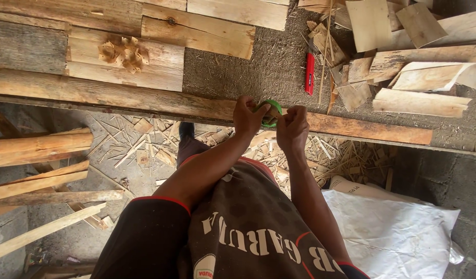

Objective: Applying thin wooden panels or slats to a larger surface and trimming the edges with a utility knife.

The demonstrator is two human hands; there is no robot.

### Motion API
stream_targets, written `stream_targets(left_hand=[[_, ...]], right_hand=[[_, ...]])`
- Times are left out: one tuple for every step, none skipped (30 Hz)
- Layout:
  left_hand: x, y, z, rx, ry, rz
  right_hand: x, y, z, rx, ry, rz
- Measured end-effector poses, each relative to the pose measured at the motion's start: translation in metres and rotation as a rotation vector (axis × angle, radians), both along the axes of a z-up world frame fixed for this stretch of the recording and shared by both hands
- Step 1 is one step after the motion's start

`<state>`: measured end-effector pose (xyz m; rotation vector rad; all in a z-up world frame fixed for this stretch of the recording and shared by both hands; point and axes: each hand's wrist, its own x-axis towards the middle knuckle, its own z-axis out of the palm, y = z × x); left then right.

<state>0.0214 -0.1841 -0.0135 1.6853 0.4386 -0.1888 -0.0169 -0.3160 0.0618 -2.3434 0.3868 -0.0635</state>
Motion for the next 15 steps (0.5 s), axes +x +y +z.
stream_targets(left_hand=[[-0.001, 0.0, 0.001, 0.004, -0.007, 0.007], [-0.002, 0.001, 0.001, 0.003, -0.006, 0.008], [-0.003, 0.002, 0.001, 0.002, -0.03, -0.016], [-0.004, 0.004, 0.001, 0.001, -0.054, -0.039], [-0.004, 0.006, 0.002, 0.004, -0.054, -0.041], [-0.004, 0.008, 0.002, 0.002, -0.076, -0.042], [-0.006, 0.01, 0.004, 0.0, -0.096, -0.044], [-0.005, 0.013, 0.014, 0.003, -0.094, -0.047], [-0.002, 0.016, 0.024, 0.085, -0.115, -0.058], [0.0, 0.019, 0.034, 0.166, -0.136, -0.068], [0.001, 0.021, 0.036, 0.17, -0.134, -0.071], [0.003, 0.023, 0.038, 0.192, -0.27, -0.09], [0.005, 0.026, 0.04, 0.213, -0.409, -0.109], [0.008, 0.029, 0.042, 0.216, -0.408, -0.112], [0.012, 0.031, 0.045, 0.12, -0.317, -0.225]], right_hand=[[-0.002, 0.001, 0.012, 0.024, -0.017, -0.004], [-0.003, 0.0, 0.012, 0.023, -0.016, -0.003], [-0.004, -0.002, 0.012, 0.007, -0.092, 0.029], [-0.005, -0.003, 0.011, -0.008, -0.168, 0.061], [-0.004, 0.001, 0.016, -0.006, -0.168, 0.059], [-0.003, 0.004, 0.021, 0.026, -0.154, 0.047], [-0.004, 0.007, 0.027, 0.059, -0.139, 0.034], [-0.003, 0.009, 0.026, 0.062, -0.138, 0.031], [-0.002, 0.01, 0.026, 0.134, -0.131, 0.044], [-0.001, 0.011, 0.026, 0.205, -0.125, 0.058], [0.0, 0.01, 0.024, 0.208, -0.123, 0.055], [0.0, 0.01, 0.021, 0.221, -0.139, 0.069], [0.001, 0.01, 0.018, 0.234, -0.157, 0.083], [0.003, 0.012, 0.02, 0.238, -0.156, 0.081], [0.005, 0.013, 0.023, 0.317, -0.156, 0.088]])
